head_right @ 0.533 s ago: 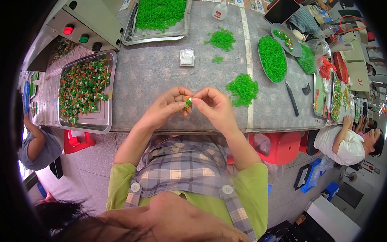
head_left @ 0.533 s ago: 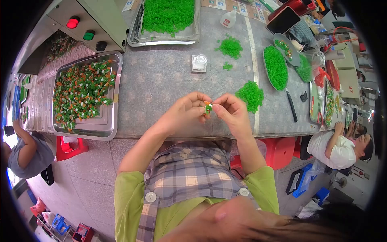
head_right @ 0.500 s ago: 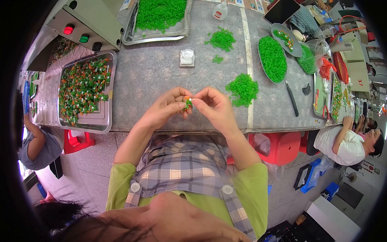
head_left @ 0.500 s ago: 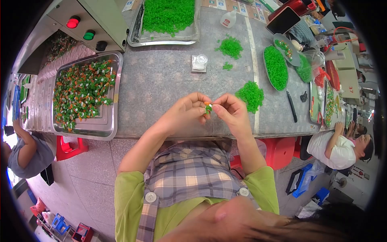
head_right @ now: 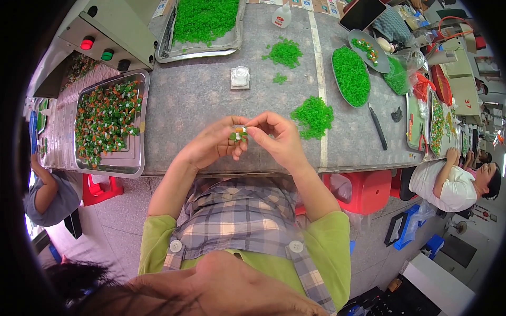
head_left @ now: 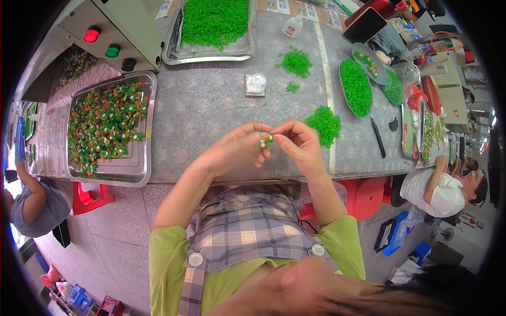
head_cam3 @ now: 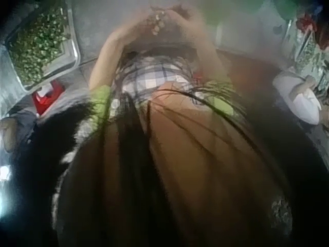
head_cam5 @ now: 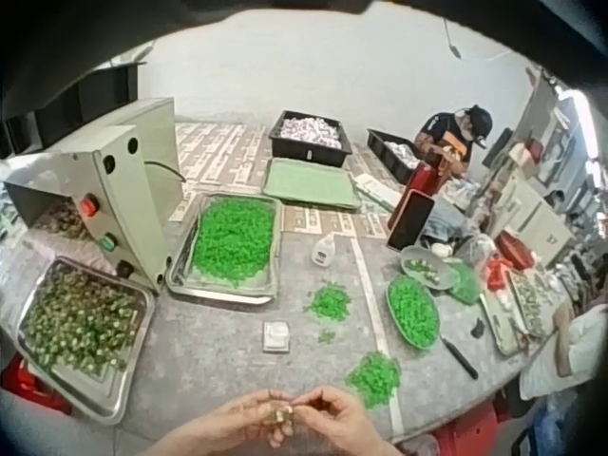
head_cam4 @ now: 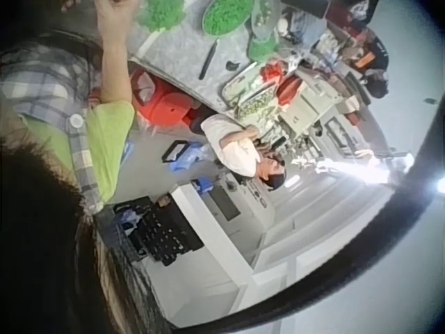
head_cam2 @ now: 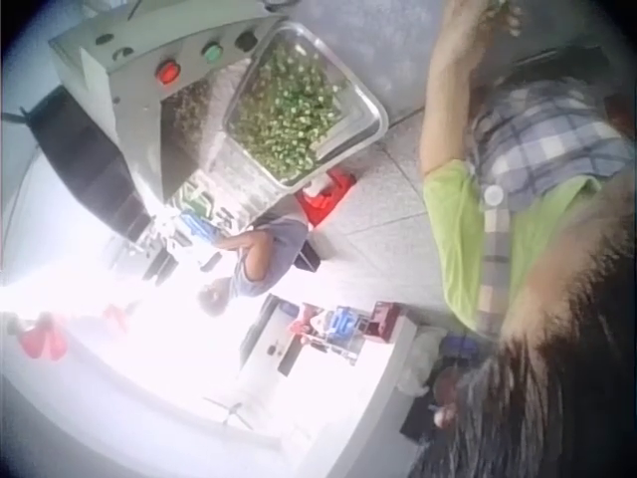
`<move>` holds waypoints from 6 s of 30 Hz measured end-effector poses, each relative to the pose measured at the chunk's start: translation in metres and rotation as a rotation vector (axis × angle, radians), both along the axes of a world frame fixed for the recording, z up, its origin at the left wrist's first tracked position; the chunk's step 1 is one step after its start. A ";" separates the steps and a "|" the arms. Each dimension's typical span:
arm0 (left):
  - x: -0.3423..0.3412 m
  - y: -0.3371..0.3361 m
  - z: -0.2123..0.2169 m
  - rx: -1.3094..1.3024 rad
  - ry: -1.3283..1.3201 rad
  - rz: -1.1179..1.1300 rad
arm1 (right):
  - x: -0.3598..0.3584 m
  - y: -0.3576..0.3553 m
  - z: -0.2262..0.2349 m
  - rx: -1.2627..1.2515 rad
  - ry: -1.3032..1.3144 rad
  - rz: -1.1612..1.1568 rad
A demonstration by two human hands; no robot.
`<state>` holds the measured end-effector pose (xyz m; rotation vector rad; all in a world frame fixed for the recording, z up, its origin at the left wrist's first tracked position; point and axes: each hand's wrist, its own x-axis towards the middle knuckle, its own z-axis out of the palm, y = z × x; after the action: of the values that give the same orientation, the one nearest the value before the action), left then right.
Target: The person assembles small figurines by attaching small green parts onto figurine bodies by hand and placing them on the table. The person also scoops figurine parts from a dispenser opening and places them onto a tray.
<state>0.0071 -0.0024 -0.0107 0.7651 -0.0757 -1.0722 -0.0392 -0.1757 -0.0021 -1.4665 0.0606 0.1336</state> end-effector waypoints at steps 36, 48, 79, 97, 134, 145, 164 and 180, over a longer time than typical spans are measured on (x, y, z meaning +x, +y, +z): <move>-0.002 -0.006 0.002 0.239 -0.228 0.234 | 0.028 -0.004 -0.009 -0.218 -0.337 0.117; -0.004 -0.004 -0.004 0.825 -1.232 0.319 | 0.030 -0.008 -0.012 0.124 0.266 0.225; 0.011 0.022 -0.007 0.187 -0.154 0.404 | 0.100 -0.017 -0.023 0.123 0.200 -0.048; -0.003 0.007 0.001 0.253 -0.409 0.356 | 0.021 0.010 0.003 0.119 0.013 0.124; 0.007 0.059 0.007 0.661 -0.940 0.528 | 0.025 0.032 -0.009 0.097 0.052 0.117; 0.064 0.240 0.017 1.893 -1.480 1.134 | 0.020 0.082 -0.032 -0.453 -0.133 0.220; 0.399 0.191 -0.064 1.541 -1.873 0.813 | 0.015 0.095 -0.048 -0.798 -0.155 0.099; 0.415 0.124 -0.061 0.742 -1.430 1.053 | 0.027 0.102 -0.032 -0.777 -0.305 0.133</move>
<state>0.4219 0.1215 -0.0713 1.8354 -0.4385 0.6541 -0.0117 -0.0736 -0.0341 -2.2519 -0.2619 -0.0153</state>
